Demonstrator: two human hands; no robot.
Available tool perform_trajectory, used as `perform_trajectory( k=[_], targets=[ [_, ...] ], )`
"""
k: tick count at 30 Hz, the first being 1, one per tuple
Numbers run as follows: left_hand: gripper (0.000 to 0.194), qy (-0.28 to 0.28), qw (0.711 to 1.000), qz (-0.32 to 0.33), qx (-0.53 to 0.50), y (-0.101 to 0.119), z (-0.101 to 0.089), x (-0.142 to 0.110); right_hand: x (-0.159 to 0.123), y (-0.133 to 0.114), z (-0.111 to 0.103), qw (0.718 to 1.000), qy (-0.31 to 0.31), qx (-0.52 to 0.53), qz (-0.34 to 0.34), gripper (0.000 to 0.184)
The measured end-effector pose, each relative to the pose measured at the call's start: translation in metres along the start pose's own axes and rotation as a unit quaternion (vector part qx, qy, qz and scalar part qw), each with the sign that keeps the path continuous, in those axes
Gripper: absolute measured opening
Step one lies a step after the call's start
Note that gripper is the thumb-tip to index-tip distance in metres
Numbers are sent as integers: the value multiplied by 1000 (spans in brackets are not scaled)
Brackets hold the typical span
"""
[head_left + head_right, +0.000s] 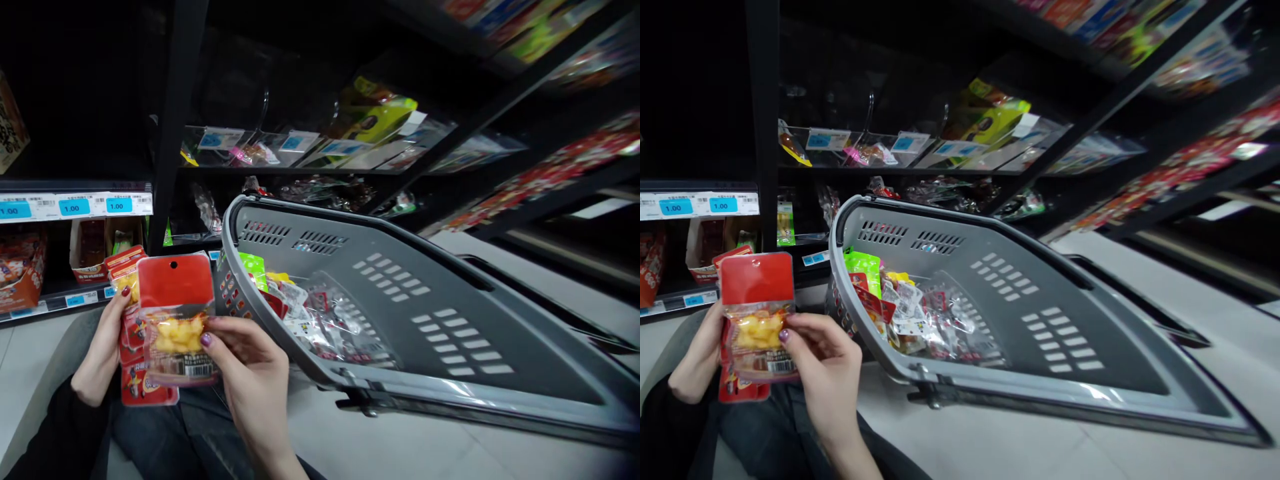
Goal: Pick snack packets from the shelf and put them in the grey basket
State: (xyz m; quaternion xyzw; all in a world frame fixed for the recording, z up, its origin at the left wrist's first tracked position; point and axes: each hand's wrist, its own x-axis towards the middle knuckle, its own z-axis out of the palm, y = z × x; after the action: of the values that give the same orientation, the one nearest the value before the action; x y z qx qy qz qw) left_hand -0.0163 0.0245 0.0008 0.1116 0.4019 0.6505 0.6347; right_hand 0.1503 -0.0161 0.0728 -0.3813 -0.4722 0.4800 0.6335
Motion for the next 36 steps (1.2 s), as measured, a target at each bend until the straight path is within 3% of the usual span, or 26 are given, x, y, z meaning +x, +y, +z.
perform_trajectory(
  k=[5, 12, 18, 28, 33, 36],
  targets=[
    [30, -1, 1000, -2, 1, -1, -2, 2, 5, 0, -6, 999, 26, -26, -38, 16],
    [34, -15, 1000, -16, 4, -2, -3, 3, 7, -5, -4, 996, 36, -45, -74, 20],
    [23, 6, 1000, -12, 0, -2, -1, 1, 5, -5, 0, 995, 28, -42, -84, 23],
    [31, -8, 1000, -24, -16, -2, -1, 1, 6, 4, -7, 999, 45, -3, -30, 13],
    [29, -41, 999, -2, -13, -3, -3, 1, 3, -1, -4, 993, 39, 100, 46, 18],
    [26, -27, 999, -20, -11, -2, -2, 0, 4, -6, -1, 992, 22, 105, 64, 23]
  ],
)
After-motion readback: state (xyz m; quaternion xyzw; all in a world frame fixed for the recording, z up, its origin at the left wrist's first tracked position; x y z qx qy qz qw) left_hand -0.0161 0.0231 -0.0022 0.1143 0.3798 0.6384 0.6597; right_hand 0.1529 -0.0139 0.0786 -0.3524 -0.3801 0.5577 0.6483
